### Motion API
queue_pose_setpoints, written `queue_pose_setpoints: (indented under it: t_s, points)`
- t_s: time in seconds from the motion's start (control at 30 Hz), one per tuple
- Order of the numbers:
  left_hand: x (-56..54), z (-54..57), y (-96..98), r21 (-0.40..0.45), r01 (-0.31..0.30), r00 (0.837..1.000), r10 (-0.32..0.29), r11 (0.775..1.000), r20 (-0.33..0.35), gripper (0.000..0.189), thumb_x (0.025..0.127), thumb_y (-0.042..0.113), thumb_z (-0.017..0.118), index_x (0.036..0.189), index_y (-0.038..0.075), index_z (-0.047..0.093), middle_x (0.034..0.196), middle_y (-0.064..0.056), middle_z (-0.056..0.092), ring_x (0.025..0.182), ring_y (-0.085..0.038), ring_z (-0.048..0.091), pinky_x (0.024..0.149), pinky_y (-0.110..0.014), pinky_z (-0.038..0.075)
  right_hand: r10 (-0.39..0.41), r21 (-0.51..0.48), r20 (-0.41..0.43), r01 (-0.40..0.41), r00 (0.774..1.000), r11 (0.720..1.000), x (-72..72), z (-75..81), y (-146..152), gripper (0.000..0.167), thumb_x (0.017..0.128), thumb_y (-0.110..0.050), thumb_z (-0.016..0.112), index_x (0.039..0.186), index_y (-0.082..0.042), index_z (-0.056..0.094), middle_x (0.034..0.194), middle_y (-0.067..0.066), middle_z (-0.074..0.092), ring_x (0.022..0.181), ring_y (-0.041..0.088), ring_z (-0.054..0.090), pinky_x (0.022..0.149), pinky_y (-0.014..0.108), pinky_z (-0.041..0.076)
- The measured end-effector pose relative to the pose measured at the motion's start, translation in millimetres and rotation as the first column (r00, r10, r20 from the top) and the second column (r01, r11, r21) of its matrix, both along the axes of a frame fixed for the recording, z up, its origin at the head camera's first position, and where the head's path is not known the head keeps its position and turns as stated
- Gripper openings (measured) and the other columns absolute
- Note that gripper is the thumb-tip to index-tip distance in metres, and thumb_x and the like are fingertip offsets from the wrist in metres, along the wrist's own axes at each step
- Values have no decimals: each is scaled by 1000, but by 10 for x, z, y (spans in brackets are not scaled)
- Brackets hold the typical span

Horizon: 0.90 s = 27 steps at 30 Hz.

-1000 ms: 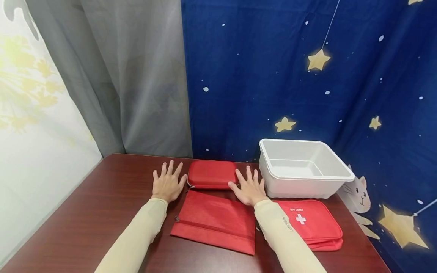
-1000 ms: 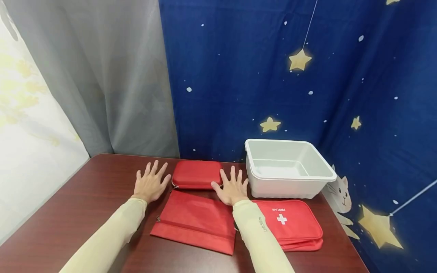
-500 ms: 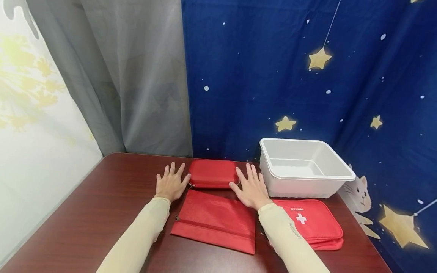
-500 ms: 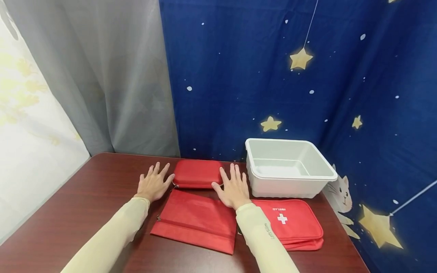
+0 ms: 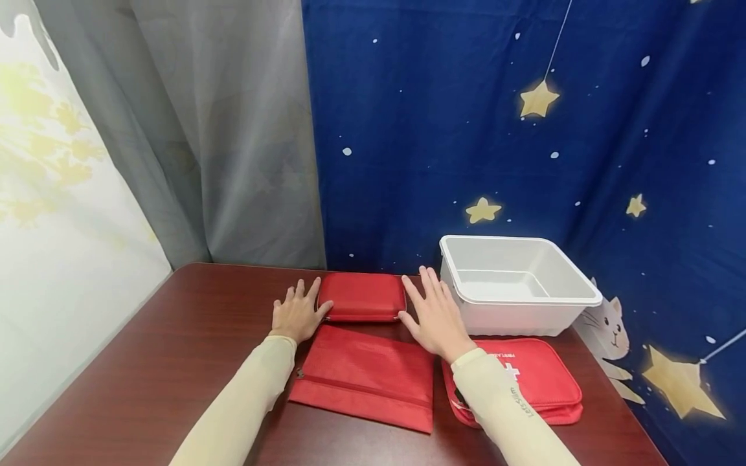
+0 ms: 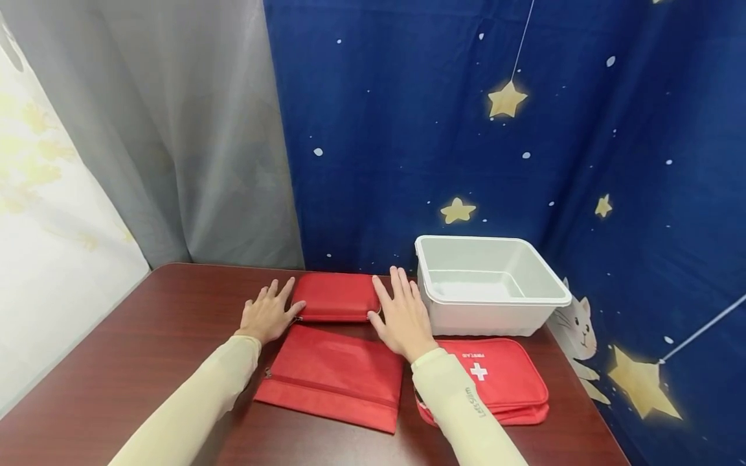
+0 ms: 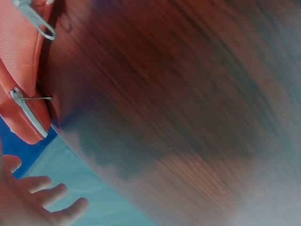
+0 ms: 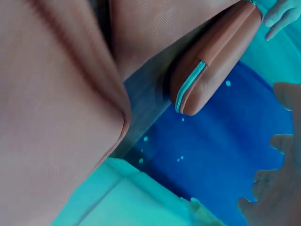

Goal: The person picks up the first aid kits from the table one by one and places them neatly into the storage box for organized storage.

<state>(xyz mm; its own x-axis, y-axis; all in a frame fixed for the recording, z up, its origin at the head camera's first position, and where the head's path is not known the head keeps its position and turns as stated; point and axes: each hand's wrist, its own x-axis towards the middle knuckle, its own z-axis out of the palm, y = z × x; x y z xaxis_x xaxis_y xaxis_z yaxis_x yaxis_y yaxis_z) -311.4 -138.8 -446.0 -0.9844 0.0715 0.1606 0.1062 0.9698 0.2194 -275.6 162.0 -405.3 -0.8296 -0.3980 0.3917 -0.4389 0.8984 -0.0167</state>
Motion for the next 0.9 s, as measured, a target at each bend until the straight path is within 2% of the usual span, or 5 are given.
queue_pose_setpoints:
  t_s: [0.33, 0.67, 0.9]
  points:
    - [-28, -7, 97, 106, -4, 997, -5, 994, 81, 71, 100, 53, 48, 156, 14, 30, 146, -27, 44, 122, -47, 53, 97, -67, 40, -39, 18, -74, 40, 996, 999, 66, 94, 252, 72, 92, -36, 64, 155, -14, 36, 159, 23, 25, 149, 40, 16, 117, 61, 16]
    - [-44, 1, 178, 216, -11, 993, -14, 976, 116, 71, 99, 50, 53, 156, 12, 32, 137, -27, 51, 121, -45, 54, 98, -66, 41, -76, -15, -102, 75, 992, 997, 157, 153, 503, 75, 90, -31, 65, 154, -8, 33, 155, 24, 30, 147, 39, 21, 117, 58, 17]
    - [-64, -1, 179, 262, -28, 992, -6, 965, 129, 74, 98, 51, 53, 155, 8, 32, 136, -27, 53, 120, -45, 55, 97, -65, 42, -96, -78, -128, 86, 987, 993, 204, 114, 684, 74, 87, -24, 67, 150, -3, 36, 151, 30, 32, 143, 47, 23, 115, 59, 22]
